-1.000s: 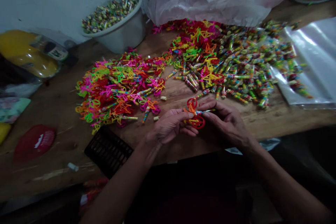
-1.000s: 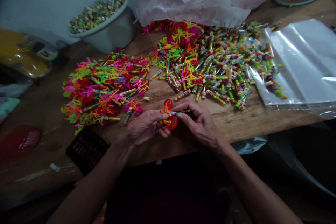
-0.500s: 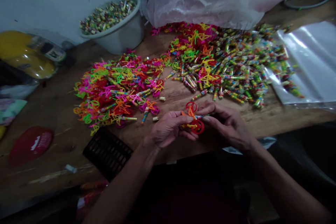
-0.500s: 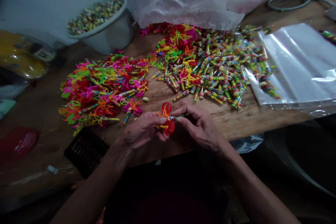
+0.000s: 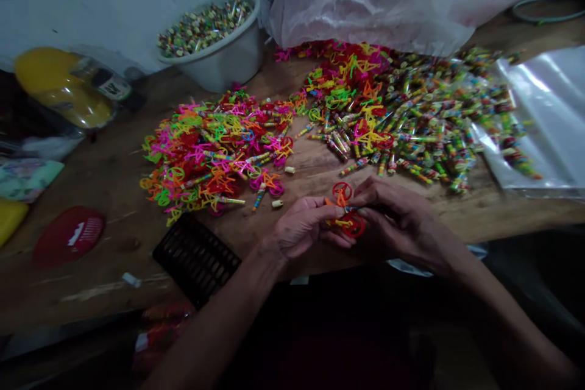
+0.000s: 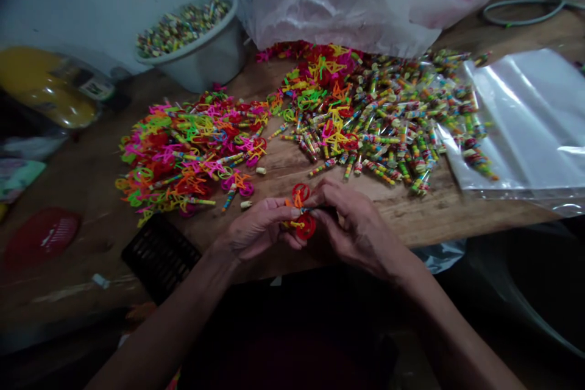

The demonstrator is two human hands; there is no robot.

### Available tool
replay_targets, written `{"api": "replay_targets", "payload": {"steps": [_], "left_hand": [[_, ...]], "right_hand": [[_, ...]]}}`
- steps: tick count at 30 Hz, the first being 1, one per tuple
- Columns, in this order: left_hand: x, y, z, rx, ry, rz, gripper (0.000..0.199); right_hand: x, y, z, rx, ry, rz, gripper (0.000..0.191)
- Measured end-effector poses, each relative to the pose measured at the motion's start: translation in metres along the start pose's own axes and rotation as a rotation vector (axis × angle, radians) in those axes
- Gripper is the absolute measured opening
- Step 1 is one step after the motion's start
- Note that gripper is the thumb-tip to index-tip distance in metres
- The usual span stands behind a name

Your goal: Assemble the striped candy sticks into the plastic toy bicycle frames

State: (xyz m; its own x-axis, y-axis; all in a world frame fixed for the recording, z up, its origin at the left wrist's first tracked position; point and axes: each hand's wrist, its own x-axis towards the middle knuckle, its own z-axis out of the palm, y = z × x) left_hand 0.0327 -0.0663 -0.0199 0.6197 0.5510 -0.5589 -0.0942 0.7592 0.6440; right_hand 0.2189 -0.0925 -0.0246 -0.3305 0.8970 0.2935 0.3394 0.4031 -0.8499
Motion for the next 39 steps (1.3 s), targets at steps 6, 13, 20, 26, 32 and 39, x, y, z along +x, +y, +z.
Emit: {"api": "replay_targets", "payload": {"steps": [6,13,20,26,32,39], "left_hand": [[-0.009,0.037,-0.008,0.189,0.172,0.186,0.021],[-0.065,0.152,-0.076,0.746,1.009,0.595,0.026],[-0.069,0.194,-0.118,1.669,1.567,0.303,0.046],[-0.013,0.185,-0.08,1.921,1.523,0.681,0.045],[0.085,0.183,-0.052,1.89,1.032,0.525,0.028],[0.146,0.189,-0.062,1.78,1.049,0.369,0.024]], "right_hand": [[0.005,0.002,-0.009,-0.042,0.187,0.119,0.036],[0.032,0.025,-0.014,-0.524,0.207,-0.028,0.017],[0.05,0.051,0.016,-1.05,0.114,-0.186,0.024],[0.045,0.066,0.03,-0.842,0.255,-0.221,0.023],[0.035,0.061,0.041,-0.639,0.431,-0.229,0.022],[0.036,0.065,0.04,-0.702,0.413,-0.133,0.024]]}}
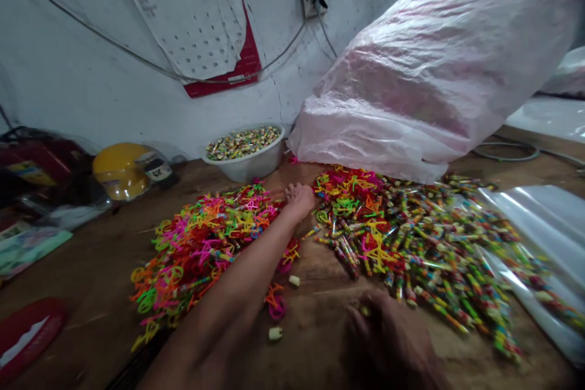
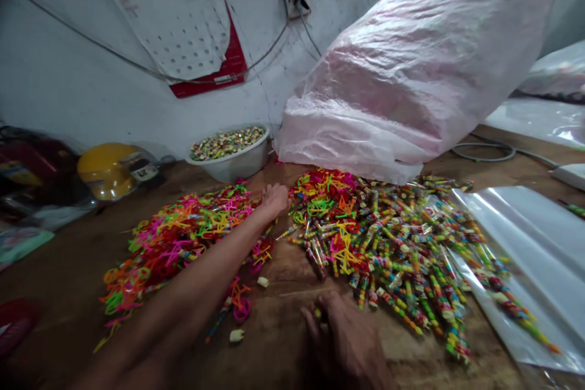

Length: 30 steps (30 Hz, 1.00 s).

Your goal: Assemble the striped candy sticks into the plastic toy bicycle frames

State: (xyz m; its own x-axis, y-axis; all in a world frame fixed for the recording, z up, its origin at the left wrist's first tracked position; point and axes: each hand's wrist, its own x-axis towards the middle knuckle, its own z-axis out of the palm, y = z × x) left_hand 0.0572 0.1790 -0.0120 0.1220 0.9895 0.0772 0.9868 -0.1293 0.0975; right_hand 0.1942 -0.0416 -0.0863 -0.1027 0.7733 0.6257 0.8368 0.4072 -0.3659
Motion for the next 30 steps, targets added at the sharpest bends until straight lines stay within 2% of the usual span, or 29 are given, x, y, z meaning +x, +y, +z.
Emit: {"api": "replay_targets", "payload": {"steps": [3,7,10,12,14,16,18,20,22,24,27,30], "left_hand": [[0.004,-0.004,-0.005,-0.059,-0.013,0.024,0.029],[-0.002,-0.014,-0.024,-0.194,0.034,0.048,0.016],[-0.019,-0.025,-0.043,-0.341,0.094,0.039,0.013],[-0.038,-0.03,-0.053,-0.434,0.088,0.023,0.017],[-0.065,-0.032,-0.057,-0.625,0.01,-0.009,0.018],[-0.096,-0.028,-0.054,-1.04,-0.14,-0.084,0.016],[-0.129,-0.019,-0.046,-1.534,-0.302,-0.222,0.016],[-0.158,-0.007,-0.037,-1.829,-0.416,-0.337,0.013],[-0.182,0.006,-0.029,-1.922,-0.528,-0.353,0.01],[-0.197,0.016,-0.022,-1.924,-0.598,-0.311,0.012],[-0.204,0.017,-0.017,-1.889,-0.617,-0.278,0.014],[-0.202,0.007,-0.016,-1.847,-0.75,-0.264,0.016]], "right_hand": [[0.001,0.0,0.001,0.004,-0.011,-0.017,0.021],[0.0,0.0,-0.004,0.156,0.003,0.063,0.012],[0.005,0.0,-0.013,0.299,0.02,0.166,0.016],[0.01,-0.002,-0.022,0.364,0.044,0.157,0.025],[0.016,-0.009,-0.031,0.435,0.052,0.171,0.027],[0.021,-0.02,-0.038,0.537,0.043,0.271,0.025],[0.024,-0.032,-0.041,0.632,0.064,0.394,0.021],[0.024,-0.041,-0.037,0.719,0.078,0.454,0.018],[0.02,-0.043,-0.032,0.761,0.073,0.489,0.018],[0.014,-0.042,-0.03,0.731,0.064,0.491,0.02],[0.01,-0.038,-0.036,0.596,0.052,0.397,0.02],[0.01,-0.036,-0.046,0.567,0.008,0.327,0.018]]}}
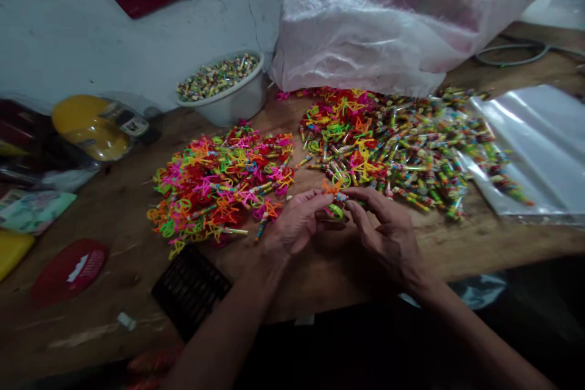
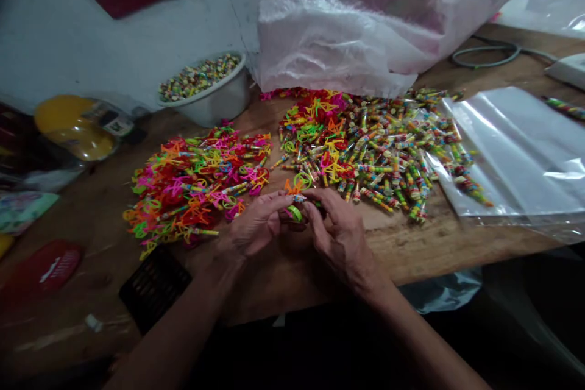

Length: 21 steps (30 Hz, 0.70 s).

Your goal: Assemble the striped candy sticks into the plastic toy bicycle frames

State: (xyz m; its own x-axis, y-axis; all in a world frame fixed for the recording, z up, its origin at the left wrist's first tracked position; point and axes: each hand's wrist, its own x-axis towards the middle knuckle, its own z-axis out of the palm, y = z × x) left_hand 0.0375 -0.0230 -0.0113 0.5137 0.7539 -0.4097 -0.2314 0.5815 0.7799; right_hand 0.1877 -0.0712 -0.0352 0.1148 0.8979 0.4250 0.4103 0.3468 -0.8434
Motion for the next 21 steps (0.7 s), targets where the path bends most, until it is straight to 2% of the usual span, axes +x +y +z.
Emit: {"api": "replay_targets", "payload": {"steps": [4,7,9,13,17,21], "left_hand": [[-0.002,0.0,-0.01,0.008,-0.069,-0.088,0.019],[-0.002,-0.003,-0.01,-0.006,-0.033,-0.083,0.017],[-0.002,-0.005,-0.007,-0.016,0.002,-0.082,0.014],[-0.003,-0.006,0.0,-0.053,0.03,-0.092,0.011],[-0.004,-0.01,0.004,-0.126,0.026,-0.091,0.011],[-0.006,-0.014,0.005,-0.174,0.016,-0.096,0.009]], "right_hand": [[-0.003,0.0,-0.004,0.232,-0.11,0.185,0.018],[-0.006,0.004,-0.005,0.378,-0.113,0.326,0.021],[-0.007,0.007,-0.006,0.386,-0.08,0.373,0.021],[-0.007,0.01,-0.007,0.346,-0.026,0.371,0.018],[-0.01,0.013,-0.001,0.397,-0.039,0.33,0.016],[-0.017,0.016,0.003,0.351,-0.012,0.275,0.016]]}}
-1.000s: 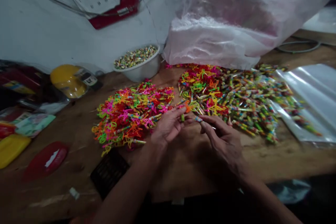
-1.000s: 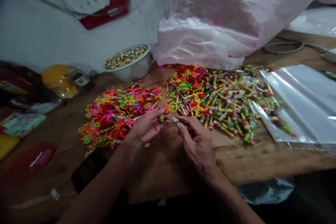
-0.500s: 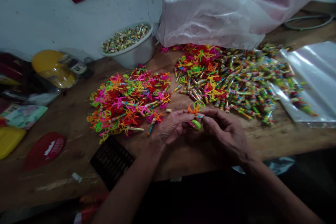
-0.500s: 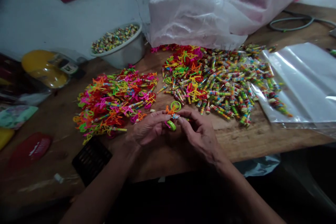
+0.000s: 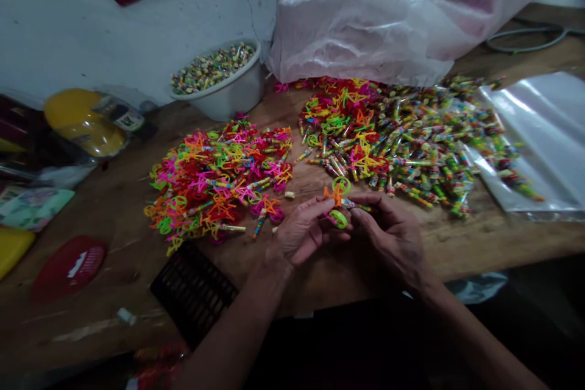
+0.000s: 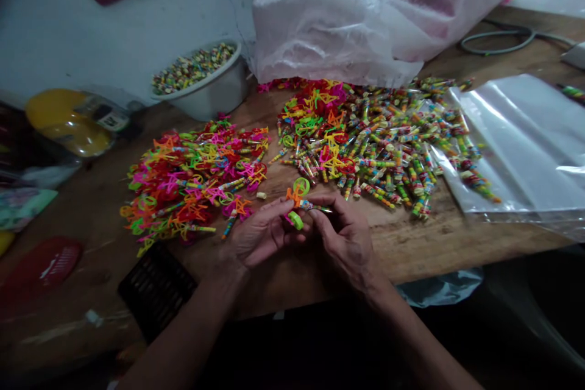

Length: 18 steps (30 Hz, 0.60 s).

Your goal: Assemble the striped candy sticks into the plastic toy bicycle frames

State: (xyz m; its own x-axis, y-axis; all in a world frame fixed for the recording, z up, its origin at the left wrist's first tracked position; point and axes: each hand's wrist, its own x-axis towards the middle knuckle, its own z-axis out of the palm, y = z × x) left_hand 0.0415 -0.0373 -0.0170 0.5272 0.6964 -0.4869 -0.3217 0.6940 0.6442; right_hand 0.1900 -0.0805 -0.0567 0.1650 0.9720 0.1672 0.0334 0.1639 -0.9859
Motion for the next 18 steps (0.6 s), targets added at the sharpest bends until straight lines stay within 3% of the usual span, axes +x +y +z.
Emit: {"api": "replay_targets", "payload": {"steps": [6,12,15,18], "left_hand": [[-0.002,-0.006,0.004,-0.011,-0.049,-0.003,0.009],[-0.002,-0.015,0.009,0.036,-0.023,0.054,0.015],[-0.003,-0.018,0.013,0.093,0.043,0.108,0.017],[-0.002,-0.023,0.017,0.183,0.182,0.227,0.021]], "right_hand": [[-0.004,0.0,-0.003,-0.059,-0.022,-0.137,0.013],[-0.006,0.002,-0.003,-0.05,-0.027,-0.178,0.01],[-0.008,0.001,-0.006,-0.087,-0.023,-0.189,0.012],[-0.007,-0.001,-0.014,-0.271,-0.054,-0.3,0.017]]}}
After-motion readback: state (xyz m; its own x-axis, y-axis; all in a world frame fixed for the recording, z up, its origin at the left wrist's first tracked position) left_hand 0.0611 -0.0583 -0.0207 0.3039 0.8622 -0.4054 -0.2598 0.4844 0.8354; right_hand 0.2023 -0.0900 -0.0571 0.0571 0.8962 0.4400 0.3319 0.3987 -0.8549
